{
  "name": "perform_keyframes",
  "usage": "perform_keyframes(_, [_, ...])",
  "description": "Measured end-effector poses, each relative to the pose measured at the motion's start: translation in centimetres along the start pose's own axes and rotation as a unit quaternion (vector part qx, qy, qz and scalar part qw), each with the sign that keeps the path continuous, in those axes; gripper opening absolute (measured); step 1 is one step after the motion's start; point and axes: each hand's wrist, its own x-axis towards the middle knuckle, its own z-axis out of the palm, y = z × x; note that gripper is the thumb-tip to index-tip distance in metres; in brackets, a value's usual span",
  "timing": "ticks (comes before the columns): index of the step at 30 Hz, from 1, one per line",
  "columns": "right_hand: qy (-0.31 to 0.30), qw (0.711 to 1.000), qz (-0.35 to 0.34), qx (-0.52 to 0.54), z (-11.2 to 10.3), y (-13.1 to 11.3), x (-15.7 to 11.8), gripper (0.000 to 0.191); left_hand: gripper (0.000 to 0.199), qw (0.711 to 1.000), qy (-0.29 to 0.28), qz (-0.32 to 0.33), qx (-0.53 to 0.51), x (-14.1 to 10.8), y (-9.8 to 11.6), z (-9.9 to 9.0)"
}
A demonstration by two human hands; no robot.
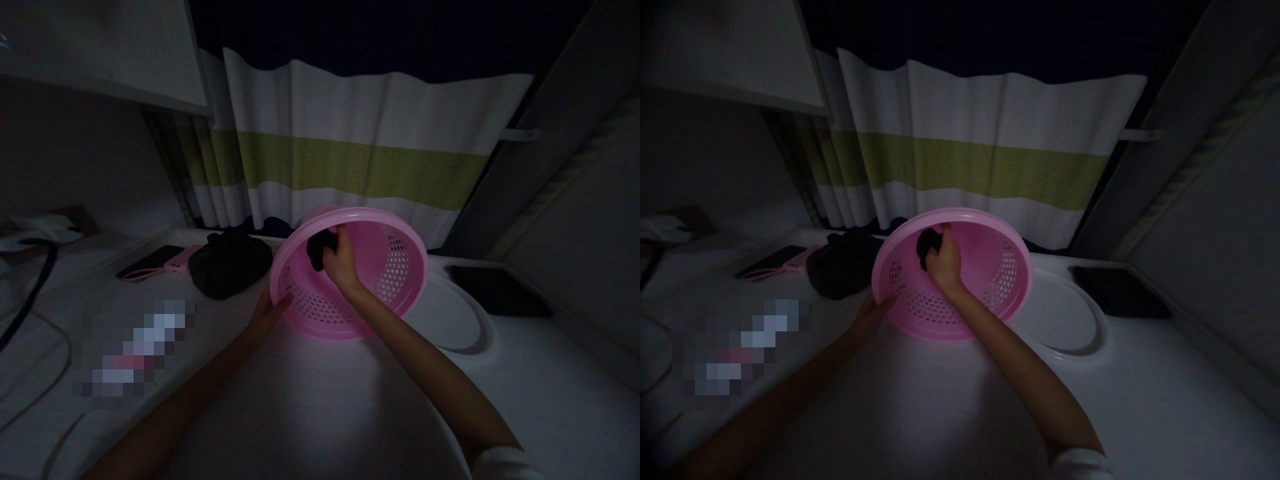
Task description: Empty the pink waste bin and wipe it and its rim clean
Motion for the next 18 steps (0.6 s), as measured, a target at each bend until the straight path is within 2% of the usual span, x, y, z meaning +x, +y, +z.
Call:
perform_keyframes(6, [-0.093,0.989,0.019,-0.111,0.5,-0.5,-1.2,0.023,0.055,1.0,0.009,0.001,0.014,0.0,-0.4,-0.2])
perform_keyframes(13, [-0.078,0.99,0.013,-0.115,2.0,-0.8,-1.2,0.022,0.058,0.999,0.031,-0.026,0.025,0.1,-0.5,-0.3])
perform_keyframes(18, [-0.084,0.979,-0.004,-0.185,2.4,-1.5,-0.8,0.022,0.057,0.999,0.023,-0.029,0.031,0.1,-0.2,-0.3])
